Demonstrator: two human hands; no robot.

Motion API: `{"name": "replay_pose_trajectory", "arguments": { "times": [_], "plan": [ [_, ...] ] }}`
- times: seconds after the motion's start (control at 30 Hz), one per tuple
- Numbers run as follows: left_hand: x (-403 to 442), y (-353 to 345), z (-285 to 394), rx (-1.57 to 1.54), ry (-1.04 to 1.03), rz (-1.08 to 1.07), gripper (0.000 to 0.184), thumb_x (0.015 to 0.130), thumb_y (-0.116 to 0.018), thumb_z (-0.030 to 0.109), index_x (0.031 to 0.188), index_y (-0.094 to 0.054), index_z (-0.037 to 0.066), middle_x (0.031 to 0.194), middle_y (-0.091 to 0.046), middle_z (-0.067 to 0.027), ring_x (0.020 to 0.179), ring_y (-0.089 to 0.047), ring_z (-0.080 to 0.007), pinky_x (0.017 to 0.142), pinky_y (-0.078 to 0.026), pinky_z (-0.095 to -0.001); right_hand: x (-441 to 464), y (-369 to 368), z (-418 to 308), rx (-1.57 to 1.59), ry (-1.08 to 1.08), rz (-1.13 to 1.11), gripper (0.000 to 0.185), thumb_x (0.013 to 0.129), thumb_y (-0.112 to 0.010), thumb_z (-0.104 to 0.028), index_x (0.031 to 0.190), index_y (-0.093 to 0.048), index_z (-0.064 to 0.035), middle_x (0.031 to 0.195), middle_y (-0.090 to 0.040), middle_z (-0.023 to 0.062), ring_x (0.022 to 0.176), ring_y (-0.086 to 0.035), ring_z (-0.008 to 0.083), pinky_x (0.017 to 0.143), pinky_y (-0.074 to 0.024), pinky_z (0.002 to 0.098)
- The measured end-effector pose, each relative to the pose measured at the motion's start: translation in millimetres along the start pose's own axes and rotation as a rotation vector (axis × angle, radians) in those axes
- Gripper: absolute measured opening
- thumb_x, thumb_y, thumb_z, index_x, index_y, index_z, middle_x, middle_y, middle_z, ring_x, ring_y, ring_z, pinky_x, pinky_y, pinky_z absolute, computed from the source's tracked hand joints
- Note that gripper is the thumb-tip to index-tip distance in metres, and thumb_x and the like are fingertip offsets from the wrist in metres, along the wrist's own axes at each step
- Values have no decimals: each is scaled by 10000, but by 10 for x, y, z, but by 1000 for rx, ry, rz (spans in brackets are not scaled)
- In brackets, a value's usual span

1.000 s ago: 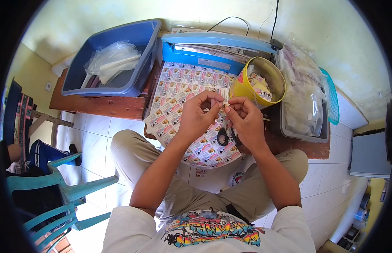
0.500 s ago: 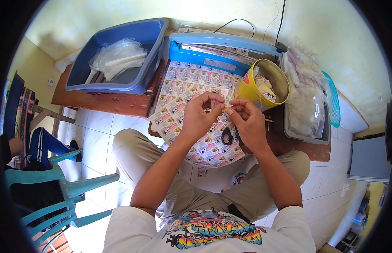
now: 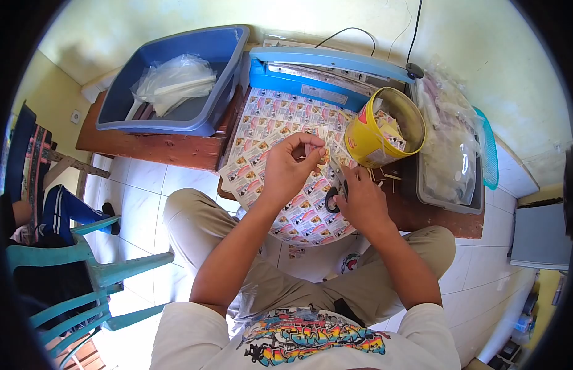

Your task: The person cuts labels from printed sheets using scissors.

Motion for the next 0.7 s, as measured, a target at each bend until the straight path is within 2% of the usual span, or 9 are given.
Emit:
{"name": "replay_pose_trajectory", "arguments": {
  "times": [0.23, 0.3, 0.33, 0.53, 0.6, 0.63, 0.7],
  "plan": [
    [12, -19, 5, 32, -14, -30, 157, 948, -747, 50, 1072, -684, -24, 874, -721, -52, 762, -671, -80, 679, -565, -244, 43, -230, -16, -23, 7, -25, 780, 817, -814, -206, 1490, -449, -55, 1286, -565, 191, 1036, -679, 403, 871, -570, 491],
    [19, -27, -19, 20, -16, -17, 169, 942, -756, 54, 1074, -685, -24, 863, -716, -47, 761, -669, -78, 674, -560, -242, 71, -247, -21, -28, -16, -46, 756, 823, -776, -188, 1486, -451, -27, 1331, -555, 250, 1085, -670, 434, 890, -574, 512],
    [19, -28, -17, 19, -17, -15, 169, 942, -756, 54, 1074, -685, -24, 863, -716, -47, 761, -669, -78, 674, -560, -242, 86, -229, -25, -30, -14, -47, 756, 823, -776, -188, 1486, -451, -27, 1331, -555, 250, 1085, -670, 434, 890, -574, 512],
    [29, 22, 12, 33, -25, -13, 176, 937, -761, 56, 1078, -688, -21, 858, -716, -44, 742, -670, -75, 674, -568, -242, 69, -136, 56, 59, 20, -13, 723, 795, -755, -134, 1445, -465, -5, 1218, -607, 266, 1044, -675, 446, 873, -579, 502],
    [31, 49, 15, -22, -30, 31, 173, 938, -760, 56, 1079, -691, -16, 846, -718, -43, 734, -672, -76, 677, -569, -241, 20, -5, 26, 134, 108, 121, 802, 770, -793, -79, 1490, -444, -24, 1196, -595, 230, 975, -694, 382, 833, -585, 482],
    [31, 64, 26, -25, -31, 37, 173, 938, -760, 56, 1079, -691, -16, 846, -718, -43, 734, -672, -76, 677, -569, -241, 25, 56, 7, 131, 113, 118, 802, 770, -793, -79, 1490, -444, -24, 1196, -595, 230, 975, -694, 382, 833, -585, 482],
    [27, 83, 33, -4, -11, 65, 180, 933, -765, 56, 1084, -692, -11, 842, -723, -44, 739, -677, -83, 694, -575, -247, 14, 141, 21, 477, 27, -17, 844, 755, -809, -44, 1516, -446, -13, 1192, -580, 182, 951, -702, 261, 770, -608, 406]
  ]
}}
Point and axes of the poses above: each hand's wrist, its own x-axis towards the middle knuckle, its own y-axis out of the back of the hand, z = x × y, the point moved 5 cm from there along x, towards the middle knuckle
